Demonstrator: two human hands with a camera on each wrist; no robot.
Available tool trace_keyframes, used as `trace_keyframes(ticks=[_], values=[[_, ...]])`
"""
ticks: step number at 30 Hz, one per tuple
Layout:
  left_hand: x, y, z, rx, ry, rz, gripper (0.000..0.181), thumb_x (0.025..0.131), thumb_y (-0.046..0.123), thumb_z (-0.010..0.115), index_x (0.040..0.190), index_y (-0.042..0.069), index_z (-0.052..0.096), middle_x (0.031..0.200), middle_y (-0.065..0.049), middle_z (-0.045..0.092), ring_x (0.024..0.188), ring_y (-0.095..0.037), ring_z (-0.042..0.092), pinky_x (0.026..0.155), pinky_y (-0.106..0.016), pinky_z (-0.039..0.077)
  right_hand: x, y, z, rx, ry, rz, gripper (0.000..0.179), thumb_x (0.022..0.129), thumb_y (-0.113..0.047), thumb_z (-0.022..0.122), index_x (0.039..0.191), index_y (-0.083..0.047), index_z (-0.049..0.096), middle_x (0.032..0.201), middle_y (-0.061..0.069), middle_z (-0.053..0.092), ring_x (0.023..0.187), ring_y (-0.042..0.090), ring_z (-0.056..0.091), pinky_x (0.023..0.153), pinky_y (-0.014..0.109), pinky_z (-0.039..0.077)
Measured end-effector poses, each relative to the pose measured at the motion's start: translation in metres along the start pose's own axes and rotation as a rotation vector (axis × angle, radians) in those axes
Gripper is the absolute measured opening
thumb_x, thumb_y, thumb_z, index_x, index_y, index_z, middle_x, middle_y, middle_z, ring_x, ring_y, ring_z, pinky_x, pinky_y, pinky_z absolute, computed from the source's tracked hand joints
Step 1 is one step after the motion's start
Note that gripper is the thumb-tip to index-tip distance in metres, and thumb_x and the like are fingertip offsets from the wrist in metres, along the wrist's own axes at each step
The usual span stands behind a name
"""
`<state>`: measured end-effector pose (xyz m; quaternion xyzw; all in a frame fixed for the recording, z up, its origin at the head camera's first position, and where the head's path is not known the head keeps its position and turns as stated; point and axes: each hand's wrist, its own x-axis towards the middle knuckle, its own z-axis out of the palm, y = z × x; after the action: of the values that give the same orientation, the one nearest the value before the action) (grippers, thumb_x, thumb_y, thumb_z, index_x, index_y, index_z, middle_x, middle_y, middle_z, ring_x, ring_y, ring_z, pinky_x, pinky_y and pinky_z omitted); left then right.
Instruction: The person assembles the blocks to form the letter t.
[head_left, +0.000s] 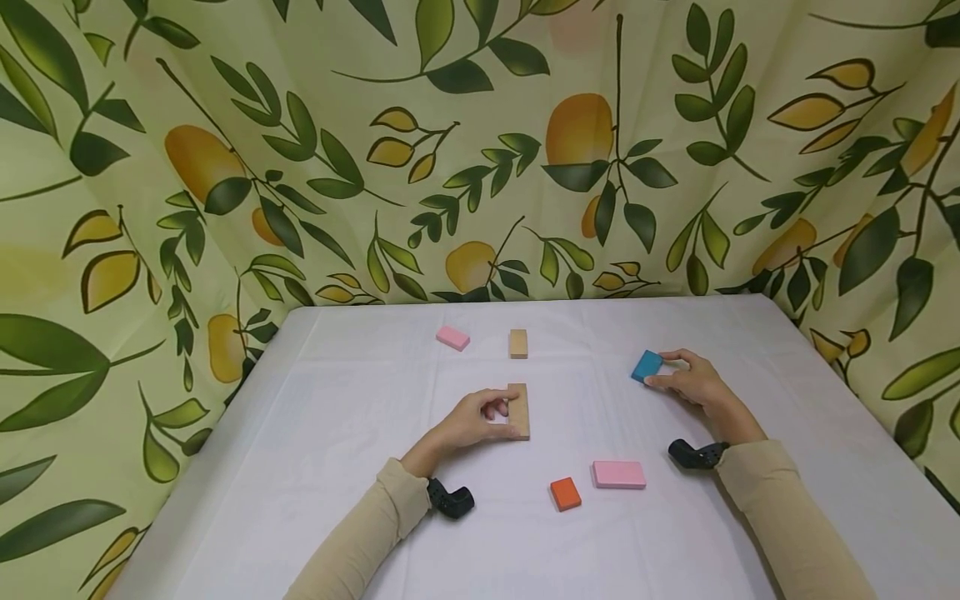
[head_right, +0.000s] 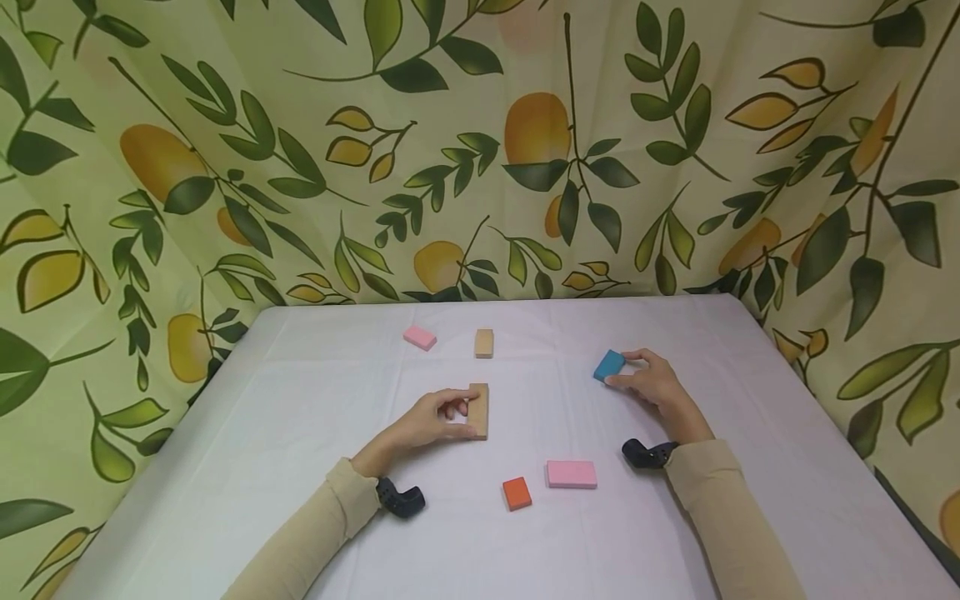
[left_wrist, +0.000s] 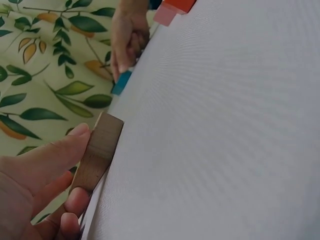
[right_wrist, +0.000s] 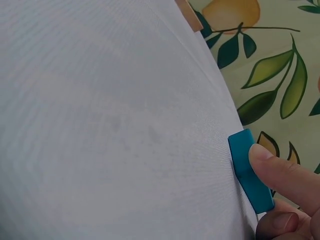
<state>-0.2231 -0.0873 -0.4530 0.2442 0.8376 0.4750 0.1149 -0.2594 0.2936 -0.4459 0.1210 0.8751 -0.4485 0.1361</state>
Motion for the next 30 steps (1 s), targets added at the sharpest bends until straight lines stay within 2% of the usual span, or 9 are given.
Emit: trace_keyframes(ticks=[4, 10, 17, 23, 26, 30], values=[[-0.001, 0.000, 0.003, -0.030, 0.024, -0.005, 0.055, 0.076, 0.010, 0.080, 0.126, -0.002, 0.060, 0.095, -0.019, 0.060, 0.077, -0.012, 0.043, 0.069, -0.015, 0.035, 0.000, 0.000, 0.001, -0.003, -0.001, -0.003, 0.085, 0.084, -0.035, 0.073, 0.148, -0.004, 0.029, 0.100, 0.010, 0.038, 0.067, 0.010, 0.038, 0.060, 0.023, 0.037], [-0.003, 0.003, 0.007, -0.046, 0.052, -0.029, 0.054, 0.077, 0.011, 0.080, 0.126, -0.001, 0.061, 0.094, -0.018, 0.059, 0.077, -0.012, 0.041, 0.068, -0.015, 0.033, -0.001, 0.000, 0.001, -0.016, 0.003, -0.001, 0.084, 0.083, -0.035, 0.073, 0.147, -0.003, 0.029, 0.084, 0.004, 0.040, 0.060, 0.008, 0.039, 0.057, 0.024, 0.038], [-0.003, 0.005, 0.010, -0.075, 0.107, -0.062, 0.047, 0.077, 0.010, 0.079, 0.121, 0.000, 0.065, 0.094, -0.019, 0.061, 0.077, -0.012, 0.041, 0.068, -0.014, 0.034, -0.001, -0.001, 0.002, -0.021, 0.020, 0.005, 0.086, 0.083, -0.038, 0.074, 0.146, -0.002, 0.029, 0.080, 0.003, 0.039, 0.066, 0.012, 0.040, 0.059, 0.025, 0.037], [-0.002, 0.003, 0.012, -0.093, 0.128, -0.081, 0.042, 0.078, 0.010, 0.079, 0.118, 0.001, 0.067, 0.094, -0.019, 0.062, 0.075, -0.010, 0.041, 0.067, -0.014, 0.034, -0.003, -0.002, 0.004, -0.045, 0.028, 0.009, 0.087, 0.082, -0.040, 0.074, 0.145, 0.000, 0.028, 0.079, 0.003, 0.040, 0.069, 0.014, 0.041, 0.060, 0.026, 0.037], [-0.001, 0.002, 0.013, -0.079, 0.140, -0.074, 0.042, 0.078, 0.011, 0.079, 0.117, 0.001, 0.068, 0.093, -0.019, 0.062, 0.074, -0.010, 0.041, 0.066, -0.014, 0.034, -0.003, -0.004, 0.005, -0.069, 0.045, 0.008, 0.087, 0.082, -0.041, 0.073, 0.144, 0.000, 0.028, 0.082, 0.006, 0.042, 0.074, 0.017, 0.043, 0.062, 0.026, 0.037], [-0.001, 0.001, 0.013, -0.067, 0.150, -0.068, 0.042, 0.077, 0.011, 0.080, 0.116, 0.002, 0.068, 0.091, -0.018, 0.063, 0.073, -0.009, 0.041, 0.066, -0.014, 0.034, -0.005, -0.006, 0.006, -0.108, 0.068, 0.012, 0.086, 0.082, -0.044, 0.073, 0.142, 0.001, 0.029, 0.098, 0.017, 0.045, 0.088, 0.025, 0.046, 0.066, 0.027, 0.038]])
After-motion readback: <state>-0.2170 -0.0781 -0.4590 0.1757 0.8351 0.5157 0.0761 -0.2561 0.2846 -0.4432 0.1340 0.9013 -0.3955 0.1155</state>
